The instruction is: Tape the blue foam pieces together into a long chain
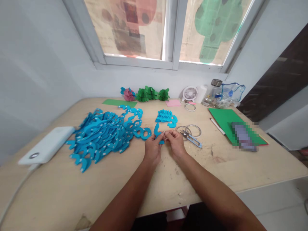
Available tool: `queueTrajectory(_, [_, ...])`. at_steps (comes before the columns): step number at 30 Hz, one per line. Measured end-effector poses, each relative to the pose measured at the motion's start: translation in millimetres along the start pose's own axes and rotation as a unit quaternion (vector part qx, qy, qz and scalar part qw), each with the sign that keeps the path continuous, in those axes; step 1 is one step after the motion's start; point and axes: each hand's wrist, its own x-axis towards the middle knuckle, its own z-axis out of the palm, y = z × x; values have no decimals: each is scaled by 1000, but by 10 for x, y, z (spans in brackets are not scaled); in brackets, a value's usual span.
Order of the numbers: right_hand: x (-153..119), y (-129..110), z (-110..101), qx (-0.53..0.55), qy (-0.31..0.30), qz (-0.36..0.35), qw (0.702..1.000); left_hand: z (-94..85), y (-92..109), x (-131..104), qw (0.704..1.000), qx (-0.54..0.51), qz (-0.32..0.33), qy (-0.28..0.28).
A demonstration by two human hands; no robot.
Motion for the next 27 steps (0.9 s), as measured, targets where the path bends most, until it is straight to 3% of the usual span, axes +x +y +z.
queueTrajectory(14, [-14, -5, 23, 47, 6, 17, 999, -19, -32, 38, 1000, 21, 5, 4])
queueTrajectory(27, [-7, -23, -11, -164, 1, -81, 983, -27, 4, 57, 992, 88, 71, 50])
